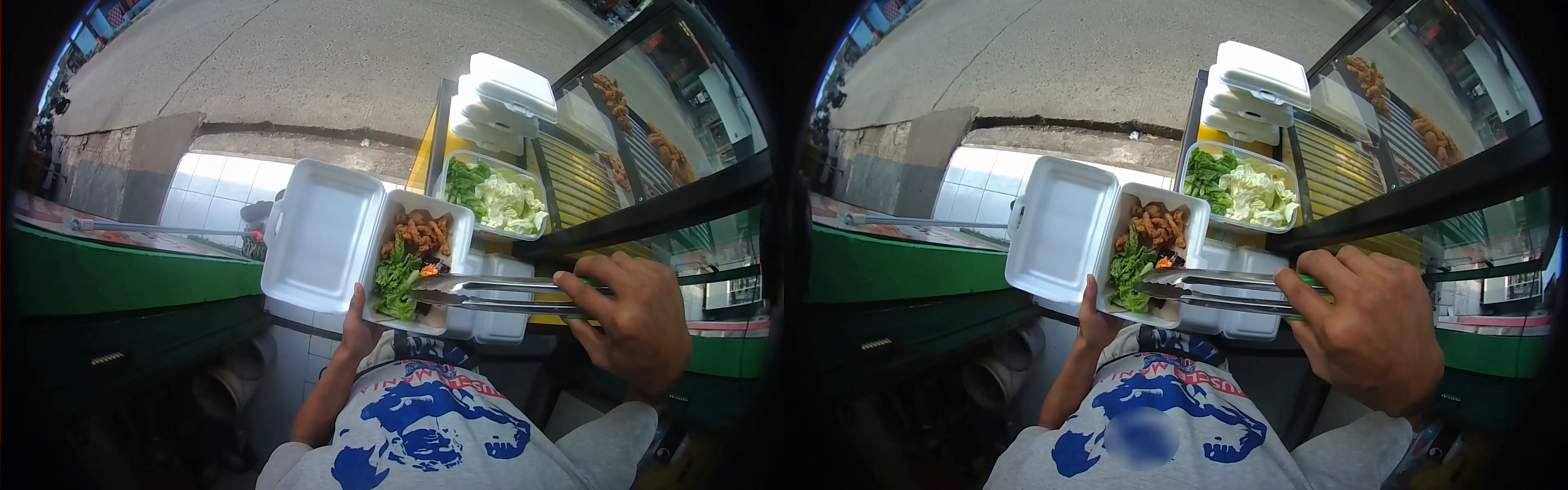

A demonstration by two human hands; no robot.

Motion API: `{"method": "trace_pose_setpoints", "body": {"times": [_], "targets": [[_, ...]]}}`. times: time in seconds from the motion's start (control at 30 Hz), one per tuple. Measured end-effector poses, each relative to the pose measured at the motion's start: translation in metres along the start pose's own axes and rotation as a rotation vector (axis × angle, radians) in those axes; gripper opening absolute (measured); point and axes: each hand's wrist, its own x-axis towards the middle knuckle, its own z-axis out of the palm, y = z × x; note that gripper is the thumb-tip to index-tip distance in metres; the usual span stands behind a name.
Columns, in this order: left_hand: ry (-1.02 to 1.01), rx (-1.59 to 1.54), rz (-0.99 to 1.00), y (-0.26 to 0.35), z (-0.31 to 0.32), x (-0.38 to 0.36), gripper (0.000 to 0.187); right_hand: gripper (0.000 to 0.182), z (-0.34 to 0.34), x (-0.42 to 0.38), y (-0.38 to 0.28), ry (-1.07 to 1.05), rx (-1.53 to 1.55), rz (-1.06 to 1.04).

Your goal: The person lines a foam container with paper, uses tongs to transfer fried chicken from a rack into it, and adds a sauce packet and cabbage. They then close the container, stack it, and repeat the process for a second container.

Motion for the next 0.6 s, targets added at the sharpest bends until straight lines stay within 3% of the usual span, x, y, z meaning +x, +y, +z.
{"method": "trace_pose_setpoints", "body": {"times": [0.23, 0.33, 0.43, 0.6], "targets": [[-0.074, -0.036, 0.023, 0.003, 0.001, 0.002, 0.069, 0.041, 0.028, 0.011, 0.002, -0.006, -0.001, -0.079], [-0.055, -0.025, 0.027, 0.006, 0.002, 0.002, 0.069, 0.04, 0.012, 0.0, 0.007, 0.011, 0.104, 0.0], [-0.049, -0.041, 0.026, 0.007, 0.002, 0.003, 0.069, 0.042, 0.026, 0.003, 0.007, -0.006, 0.225, -0.074], [-0.063, -0.026, -0.006, 0.006, -0.003, 0.001, 0.069, 0.041, 0.04, 0.011, 0.005, 0.011, 0.152, -0.05]]}}
